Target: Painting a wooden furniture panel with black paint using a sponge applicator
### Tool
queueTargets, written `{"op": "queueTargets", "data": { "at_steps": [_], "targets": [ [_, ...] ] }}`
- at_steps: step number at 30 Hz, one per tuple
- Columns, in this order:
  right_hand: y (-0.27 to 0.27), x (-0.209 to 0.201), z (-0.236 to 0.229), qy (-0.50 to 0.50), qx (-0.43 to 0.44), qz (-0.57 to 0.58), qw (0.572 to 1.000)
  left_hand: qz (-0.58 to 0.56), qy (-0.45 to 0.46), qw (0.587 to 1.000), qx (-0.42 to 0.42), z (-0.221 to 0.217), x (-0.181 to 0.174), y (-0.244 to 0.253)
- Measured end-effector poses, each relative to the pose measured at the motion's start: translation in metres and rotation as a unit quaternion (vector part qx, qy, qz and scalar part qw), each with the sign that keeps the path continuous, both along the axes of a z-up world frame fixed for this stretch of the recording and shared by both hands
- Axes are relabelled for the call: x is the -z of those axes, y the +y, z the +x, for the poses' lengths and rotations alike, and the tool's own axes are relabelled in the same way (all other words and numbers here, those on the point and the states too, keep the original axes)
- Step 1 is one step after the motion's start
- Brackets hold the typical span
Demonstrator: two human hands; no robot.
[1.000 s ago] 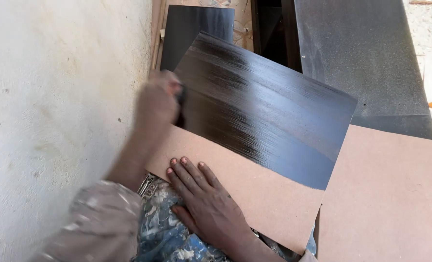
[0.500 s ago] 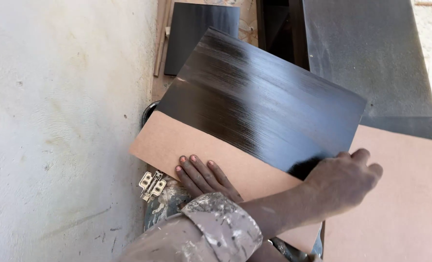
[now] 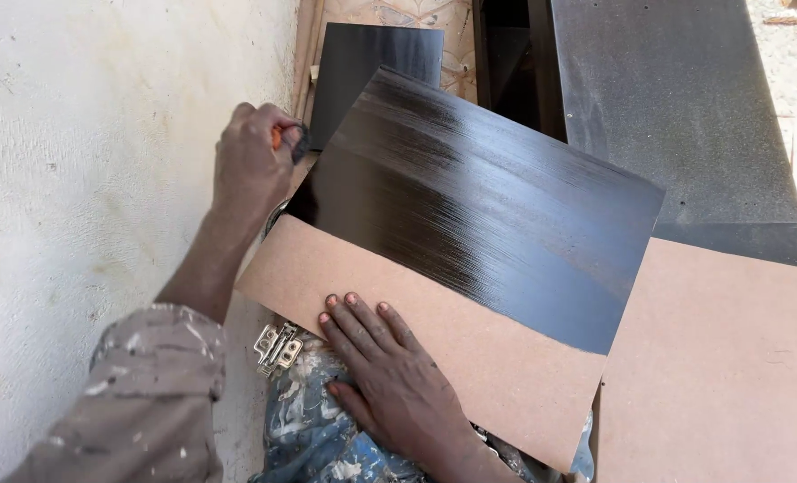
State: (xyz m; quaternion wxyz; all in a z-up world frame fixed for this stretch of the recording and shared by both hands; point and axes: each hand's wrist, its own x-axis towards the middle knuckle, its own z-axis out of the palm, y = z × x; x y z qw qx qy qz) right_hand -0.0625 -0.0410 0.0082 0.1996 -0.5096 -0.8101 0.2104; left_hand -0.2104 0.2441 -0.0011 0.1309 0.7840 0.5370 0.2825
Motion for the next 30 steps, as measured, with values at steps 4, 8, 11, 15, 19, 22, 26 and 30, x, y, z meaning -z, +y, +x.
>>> {"op": "queueTargets", "data": {
  "at_steps": [4, 8, 11, 15, 19, 22, 26, 30],
  "targets": [
    [0.001, -0.011, -0.001, 0.007, 0.002, 0.026, 1.000, -0.038, 0.010, 0.998, 0.040, 0.064, 0.007, -0.064],
    [0.000, 0.036, -0.007, -0.059, 0.033, 0.068, 0.995, -0.043, 0.006, 0.980, 0.193, 0.184, 0.011, -0.169],
    [-0.003, 0.051, -0.005, -0.099, 0.028, 0.086, 0.991, -0.032, 0.063, 0.934, 0.351, 0.261, 0.003, -0.246],
    [0.000, 0.043, 0.003, 0.013, -0.039, -0.028, 0.999, -0.046, 0.047, 0.851, 0.521, 0.284, -0.028, -0.290],
    [-0.007, 0.053, -0.006, 0.009, 0.012, 0.030, 0.999, 0.039, 0.022, 0.863, 0.503, 0.268, -0.007, -0.267],
    [-0.010, 0.043, -0.009, -0.049, 0.057, 0.088, 0.993, 0.079, 0.129, 0.836, 0.527, 0.269, -0.008, -0.233],
    [-0.012, 0.025, 0.006, -0.226, 0.114, 0.215, 0.943, 0.164, 0.192, 0.832, 0.494, 0.332, -0.007, -0.185],
    [-0.019, 0.033, 0.030, -0.178, 0.136, 0.177, 0.958, 0.210, 0.186, 0.881, 0.381, 0.427, 0.016, -0.114]
  ]
}}
